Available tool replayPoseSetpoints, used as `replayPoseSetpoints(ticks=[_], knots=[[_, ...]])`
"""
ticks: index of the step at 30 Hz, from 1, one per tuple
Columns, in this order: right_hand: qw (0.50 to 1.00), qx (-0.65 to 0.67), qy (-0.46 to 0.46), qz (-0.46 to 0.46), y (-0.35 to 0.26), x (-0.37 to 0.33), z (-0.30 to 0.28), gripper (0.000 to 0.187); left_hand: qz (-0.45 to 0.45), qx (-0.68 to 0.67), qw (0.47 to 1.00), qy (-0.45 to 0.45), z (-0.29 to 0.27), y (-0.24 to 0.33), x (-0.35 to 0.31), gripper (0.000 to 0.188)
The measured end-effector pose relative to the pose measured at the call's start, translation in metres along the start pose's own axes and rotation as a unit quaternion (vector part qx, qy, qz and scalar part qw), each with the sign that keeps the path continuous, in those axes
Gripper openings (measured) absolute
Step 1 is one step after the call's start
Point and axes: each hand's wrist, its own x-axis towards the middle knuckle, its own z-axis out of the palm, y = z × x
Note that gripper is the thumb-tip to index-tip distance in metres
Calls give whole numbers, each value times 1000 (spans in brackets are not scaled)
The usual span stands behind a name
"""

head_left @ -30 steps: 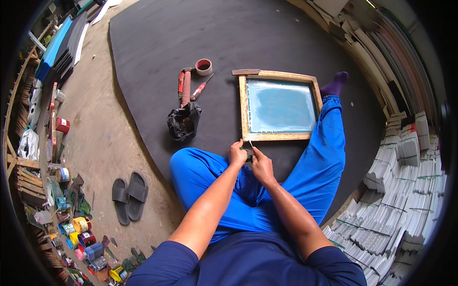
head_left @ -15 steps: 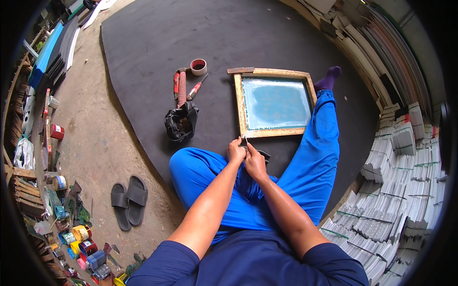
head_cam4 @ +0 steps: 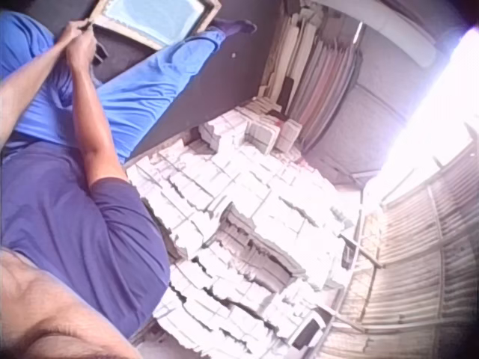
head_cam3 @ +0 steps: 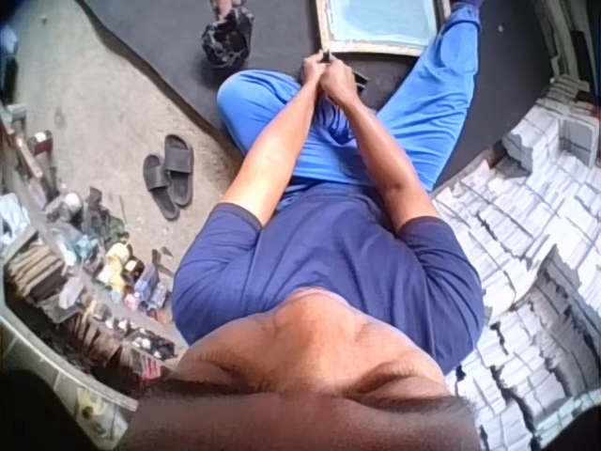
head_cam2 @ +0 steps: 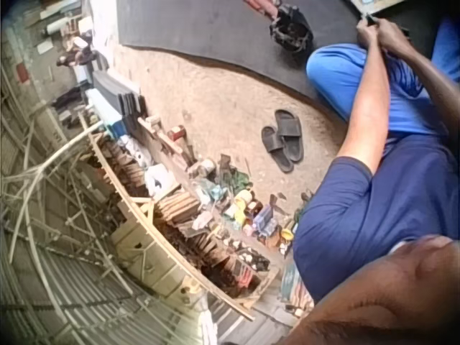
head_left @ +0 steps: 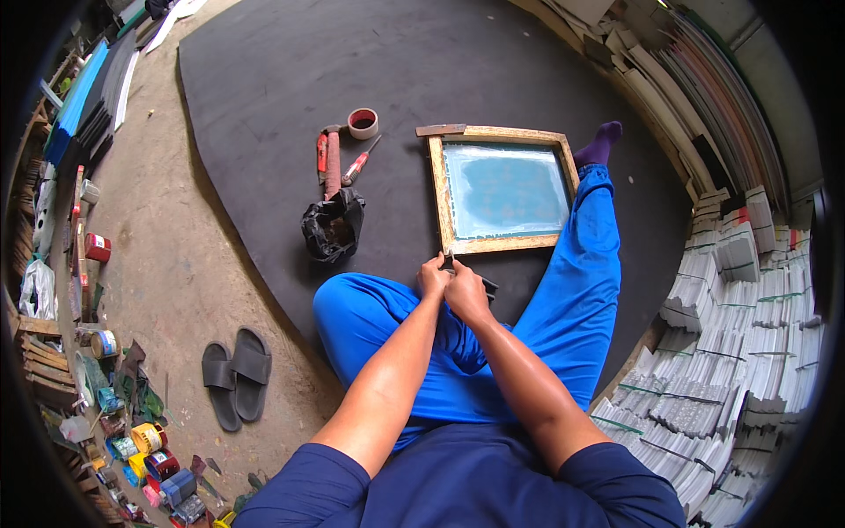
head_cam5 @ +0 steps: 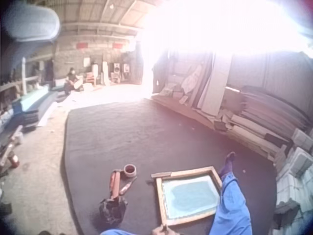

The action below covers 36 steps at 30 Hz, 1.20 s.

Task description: The person sits on the floor and applies a dark adhesive along the inner edge of a wooden frame using a small tool. They briefly stand to retrieve a green cloth, then resume applying the adhesive along the frame's perimeter.

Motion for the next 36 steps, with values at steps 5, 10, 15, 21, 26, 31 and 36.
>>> replayPoseSetpoints(ticks=[5,10,15,21,26,31,36], knots=[[1000,1,-10,29,-5,4,4,50,26,16,999,-20,-6,3,-4,38],[999,-26,-10,20,-2,-4,6,53,-59,17,996,-57,-15,12,2,38],[998,-55,2,21,-2,-10,15,55,-63,38,991,-116,-36,17,36,27],[996,-61,-20,54,-9,-8,20,60,281,363,870,-180,-95,75,71,77],[993,-84,-40,72,-32,2,14,54,275,393,846,-233,-87,68,73,79],[995,7,38,94,-21,3,28,45,270,367,861,-226,-83,56,76,81],[987,90,111,78,0,-4,58,41,271,353,867,-223,-79,62,73,78]])
